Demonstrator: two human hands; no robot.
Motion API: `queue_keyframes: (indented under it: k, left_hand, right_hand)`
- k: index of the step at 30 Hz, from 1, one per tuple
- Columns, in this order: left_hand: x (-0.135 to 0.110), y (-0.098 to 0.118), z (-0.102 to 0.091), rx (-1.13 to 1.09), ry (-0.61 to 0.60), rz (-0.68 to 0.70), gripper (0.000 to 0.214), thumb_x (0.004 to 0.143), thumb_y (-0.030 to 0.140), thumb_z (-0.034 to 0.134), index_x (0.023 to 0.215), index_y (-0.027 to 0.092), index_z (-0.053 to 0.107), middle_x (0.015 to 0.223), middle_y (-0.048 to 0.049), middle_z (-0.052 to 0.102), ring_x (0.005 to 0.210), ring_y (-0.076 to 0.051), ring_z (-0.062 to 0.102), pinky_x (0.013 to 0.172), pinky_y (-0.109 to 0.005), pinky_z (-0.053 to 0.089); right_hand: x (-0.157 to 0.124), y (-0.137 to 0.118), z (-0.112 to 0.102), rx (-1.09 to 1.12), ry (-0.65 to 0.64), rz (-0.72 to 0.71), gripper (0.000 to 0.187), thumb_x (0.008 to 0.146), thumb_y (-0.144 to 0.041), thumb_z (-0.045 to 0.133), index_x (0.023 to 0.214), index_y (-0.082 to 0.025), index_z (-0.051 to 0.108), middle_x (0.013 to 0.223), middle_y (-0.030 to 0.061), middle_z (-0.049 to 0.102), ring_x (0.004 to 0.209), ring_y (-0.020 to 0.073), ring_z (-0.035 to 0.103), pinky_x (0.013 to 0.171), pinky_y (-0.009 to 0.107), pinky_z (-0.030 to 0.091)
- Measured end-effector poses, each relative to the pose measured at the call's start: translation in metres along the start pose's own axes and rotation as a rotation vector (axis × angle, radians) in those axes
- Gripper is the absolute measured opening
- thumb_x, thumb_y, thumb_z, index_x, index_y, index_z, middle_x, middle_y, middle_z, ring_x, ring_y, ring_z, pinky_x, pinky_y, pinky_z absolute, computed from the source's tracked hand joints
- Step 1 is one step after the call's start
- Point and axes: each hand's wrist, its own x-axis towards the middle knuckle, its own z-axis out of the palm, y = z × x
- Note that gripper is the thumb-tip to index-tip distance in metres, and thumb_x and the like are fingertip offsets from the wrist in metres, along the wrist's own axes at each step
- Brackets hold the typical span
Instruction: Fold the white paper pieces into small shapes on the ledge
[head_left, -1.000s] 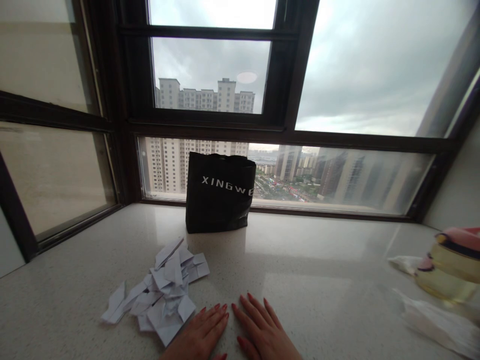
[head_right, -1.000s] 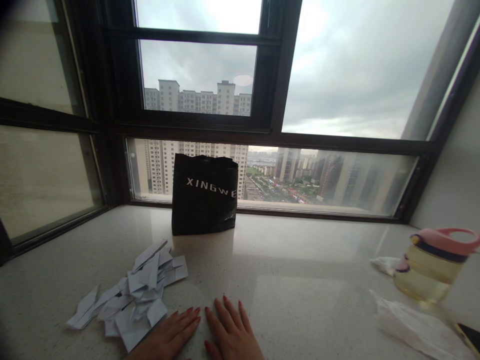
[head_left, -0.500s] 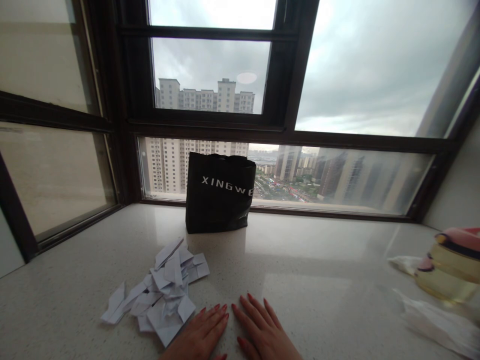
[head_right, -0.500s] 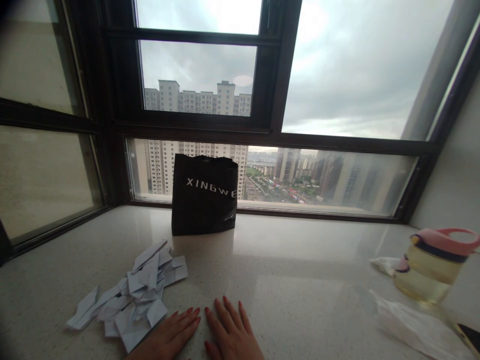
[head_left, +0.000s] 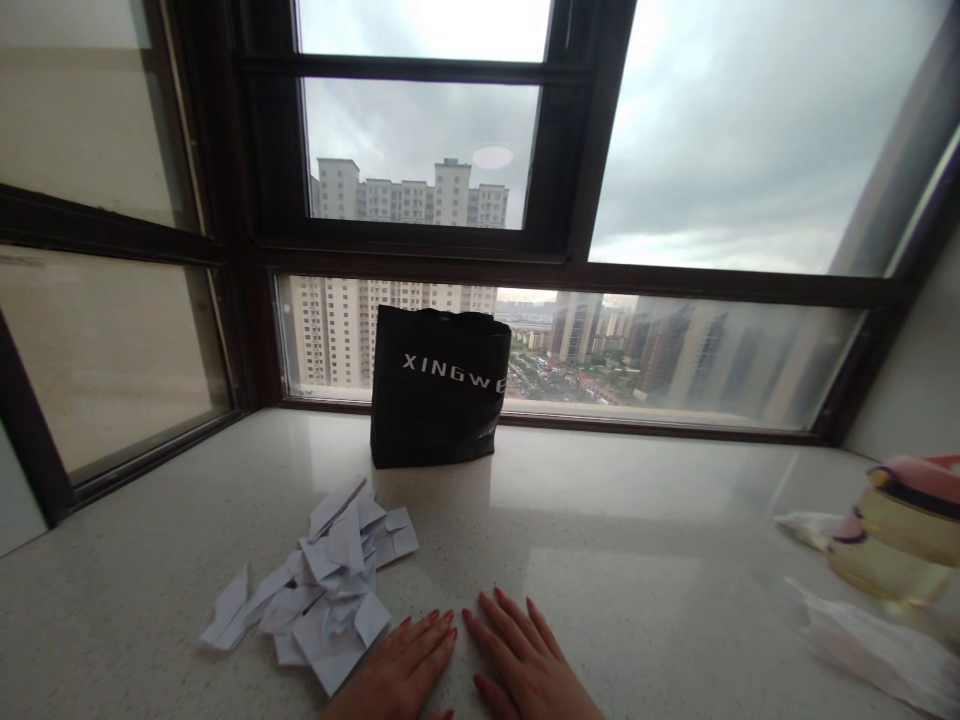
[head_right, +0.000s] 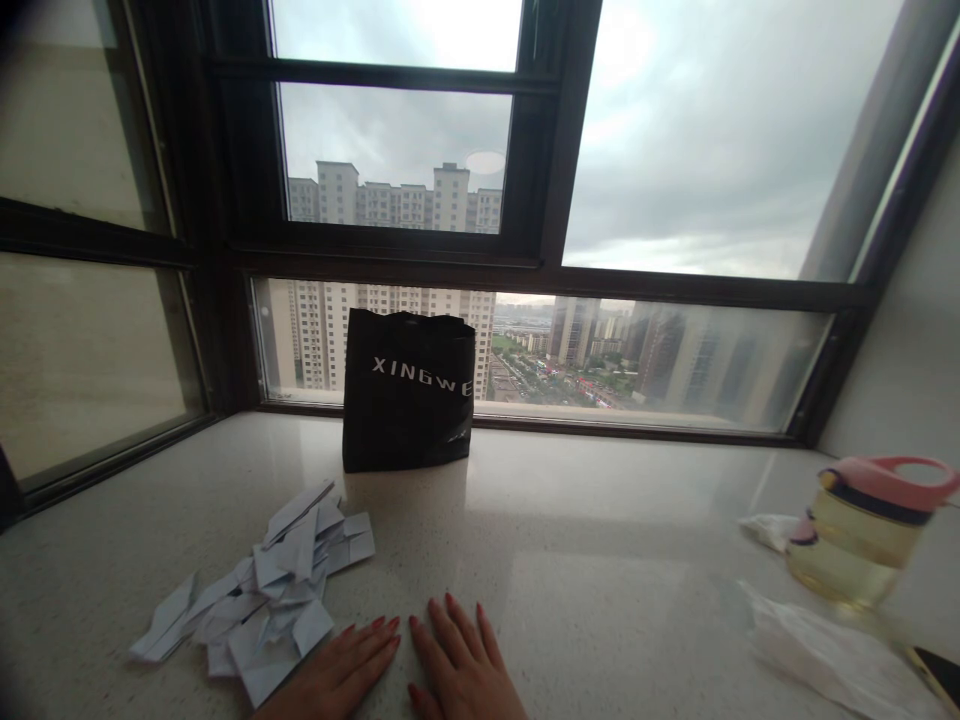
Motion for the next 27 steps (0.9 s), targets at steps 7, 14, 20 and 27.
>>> queue_keyframes:
  k: [7,14,20,27]
  left_hand:
    - [-0.0009,0.0012,-0.0013,0.006,0.000,0.000,0.047,0.088,0.042,0.035,0.128,0.018,0.040,0.123,-0.0059,0.051,0.110,-0.017,0.051,0.089,-0.025,0.044]
    - [-0.0008,0.0016,-0.0023,0.001,0.006,0.004,0.047,0.088,0.043,0.035,0.127,0.017,0.040,0.123,-0.0063,0.051,0.111,-0.017,0.051,0.089,-0.026,0.045]
    - [-0.0014,0.0010,0.0010,-0.001,0.007,0.000,0.048,0.088,0.043,0.035,0.129,0.019,0.037,0.123,-0.0056,0.052,0.110,-0.017,0.051,0.089,-0.025,0.044]
    - [0.0008,0.0013,0.0000,0.050,-0.001,0.017,0.046,0.089,0.043,0.033,0.123,0.015,0.045,0.122,-0.0065,0.053,0.108,-0.017,0.053,0.087,-0.025,0.046]
  right_hand:
    - [0.0017,-0.0008,-0.0052,-0.047,0.005,-0.018,0.048,0.087,-0.045,0.037,0.131,-0.026,0.037,0.124,0.0054,0.050,0.109,0.0261,0.051,0.082,0.040,0.048]
    - [0.0019,-0.0004,-0.0055,-0.037,0.026,-0.031,0.049,0.086,-0.045,0.038,0.132,-0.026,0.034,0.124,0.0056,0.050,0.109,0.0267,0.051,0.081,0.041,0.048]
    - [-0.0001,0.0007,-0.0004,-0.009,0.046,-0.020,0.052,0.086,-0.045,0.039,0.134,-0.028,0.029,0.125,0.0049,0.050,0.110,0.0255,0.050,0.084,0.039,0.046]
    - [0.0015,-0.0002,-0.0037,-0.024,0.027,-0.011,0.049,0.086,-0.046,0.038,0.131,-0.028,0.035,0.124,0.0047,0.050,0.109,0.0253,0.051,0.083,0.038,0.047]
